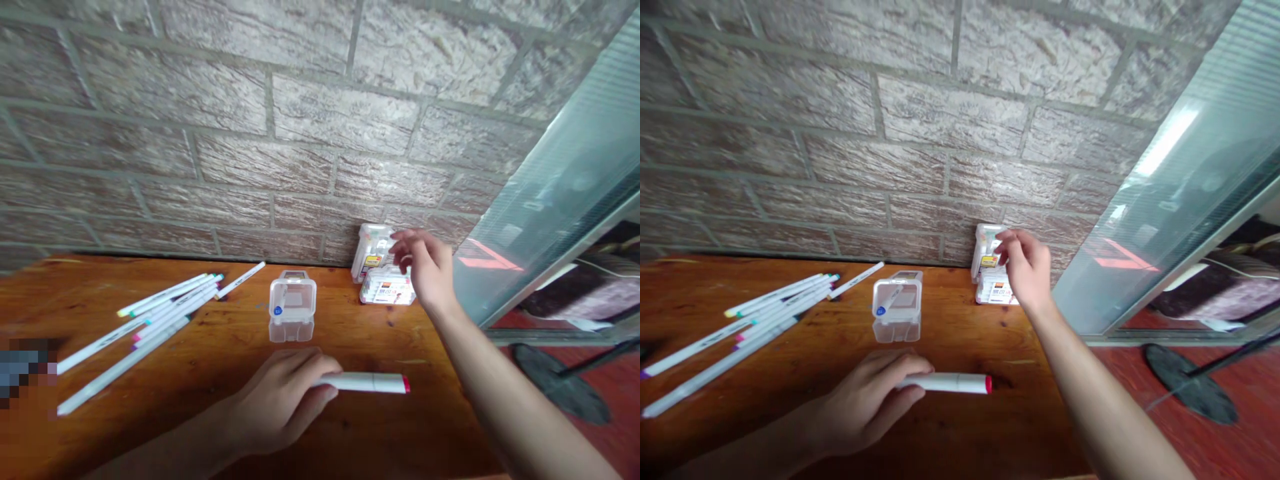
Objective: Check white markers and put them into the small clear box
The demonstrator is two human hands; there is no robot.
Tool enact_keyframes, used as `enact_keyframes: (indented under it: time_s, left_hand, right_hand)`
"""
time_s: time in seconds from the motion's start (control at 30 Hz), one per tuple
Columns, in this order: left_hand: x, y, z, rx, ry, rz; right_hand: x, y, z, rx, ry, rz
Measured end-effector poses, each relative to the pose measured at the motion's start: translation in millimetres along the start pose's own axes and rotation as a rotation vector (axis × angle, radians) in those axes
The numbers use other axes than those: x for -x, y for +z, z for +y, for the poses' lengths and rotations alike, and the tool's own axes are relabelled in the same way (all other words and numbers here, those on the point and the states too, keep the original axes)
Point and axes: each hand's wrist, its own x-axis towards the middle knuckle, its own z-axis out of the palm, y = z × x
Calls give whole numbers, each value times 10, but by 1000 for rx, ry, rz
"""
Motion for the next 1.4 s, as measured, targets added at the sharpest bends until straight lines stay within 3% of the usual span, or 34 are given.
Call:
enact_keyframes:
  time_s: [0.13,0.23,0.3,0.43,0.63,0.73,0.9,1.17,1.4]
  left_hand:
    - [-59,-174,-121,31,-9,219]
    - [-167,-371,-217,14,-90,340]
    - [-238,-499,-263,8,-109,374]
    - [-280,-623,-309,20,-102,313]
    - [-141,-515,-323,-9,25,407]
    - [-73,-478,-319,12,31,425]
    - [18,-478,-323,26,-54,455]
    - [86,-473,-359,190,-272,574]
    - [97,-364,-358,534,-358,517]
  right_hand:
    - [447,276,-18,-359,222,-154]
    - [624,433,-44,-556,282,-189]
    - [720,484,-47,-652,281,-181]
    - [972,505,-40,-757,262,-216]
    - [1252,515,-110,-639,138,-303]
    - [1294,541,-131,-598,147,-315]
    - [1278,566,-169,-589,182,-339]
    - [1003,675,-256,-658,199,-354]
    - [1228,668,-110,-540,184,-308]
